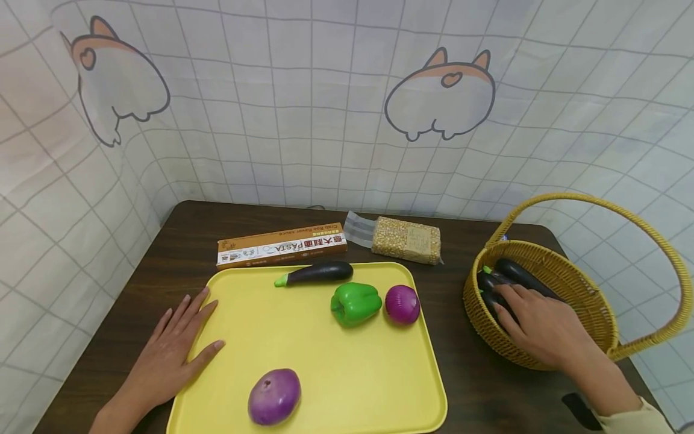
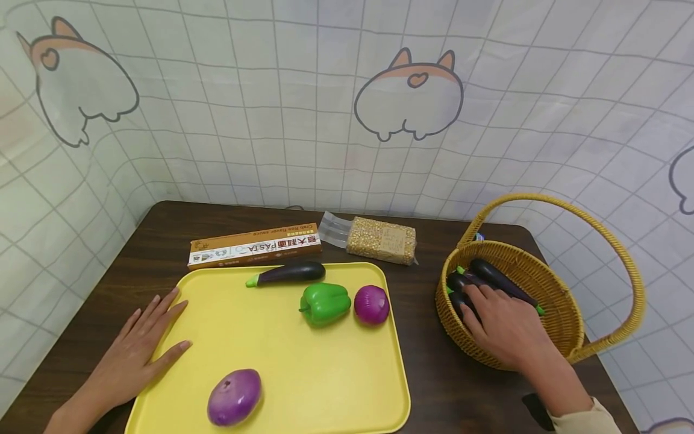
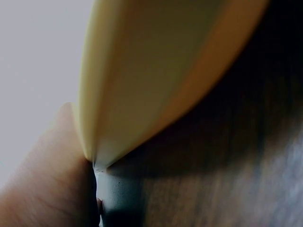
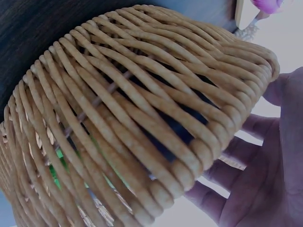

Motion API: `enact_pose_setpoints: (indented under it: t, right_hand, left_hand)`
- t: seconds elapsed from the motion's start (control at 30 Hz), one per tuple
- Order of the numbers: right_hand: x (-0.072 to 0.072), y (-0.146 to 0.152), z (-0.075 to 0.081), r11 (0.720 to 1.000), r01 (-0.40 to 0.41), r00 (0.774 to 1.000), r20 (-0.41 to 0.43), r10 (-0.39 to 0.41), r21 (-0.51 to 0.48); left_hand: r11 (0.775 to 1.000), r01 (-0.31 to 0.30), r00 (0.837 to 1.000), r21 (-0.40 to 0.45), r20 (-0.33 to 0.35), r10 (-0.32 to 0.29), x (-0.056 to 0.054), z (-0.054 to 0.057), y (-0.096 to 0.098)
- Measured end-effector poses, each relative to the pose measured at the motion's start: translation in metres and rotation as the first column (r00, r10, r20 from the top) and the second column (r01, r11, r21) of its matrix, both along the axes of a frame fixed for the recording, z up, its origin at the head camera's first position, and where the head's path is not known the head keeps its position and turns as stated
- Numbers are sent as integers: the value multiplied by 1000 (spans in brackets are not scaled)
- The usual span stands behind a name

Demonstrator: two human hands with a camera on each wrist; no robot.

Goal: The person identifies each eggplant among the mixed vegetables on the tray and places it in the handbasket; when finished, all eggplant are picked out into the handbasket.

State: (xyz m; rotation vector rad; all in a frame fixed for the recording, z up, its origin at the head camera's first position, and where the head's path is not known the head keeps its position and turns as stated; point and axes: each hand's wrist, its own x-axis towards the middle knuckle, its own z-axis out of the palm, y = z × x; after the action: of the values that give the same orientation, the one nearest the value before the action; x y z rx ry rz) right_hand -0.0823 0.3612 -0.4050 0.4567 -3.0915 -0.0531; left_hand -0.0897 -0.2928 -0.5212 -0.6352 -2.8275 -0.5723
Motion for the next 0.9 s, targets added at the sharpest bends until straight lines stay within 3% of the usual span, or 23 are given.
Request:
enact_pose_setpoints:
  t: [0.2, 0.43, 0.9]
  right_hand:
    - [-3, -3, 7, 998, -56, 994, -98, 55, -4]
    - [-12, -24, 16, 989, -147, 967, -210, 145, 8]
    - [-37, -84, 21, 962, -274, 936, -235, 263, -14]
  left_hand:
    - [1000, -1, 1000, 1, 0, 1, 0, 2, 0]
    - [1000, -2, 1000, 6, 3, 2, 1, 2, 1]
    - [1000, -8, 1000, 3, -3, 8, 1, 2, 1]
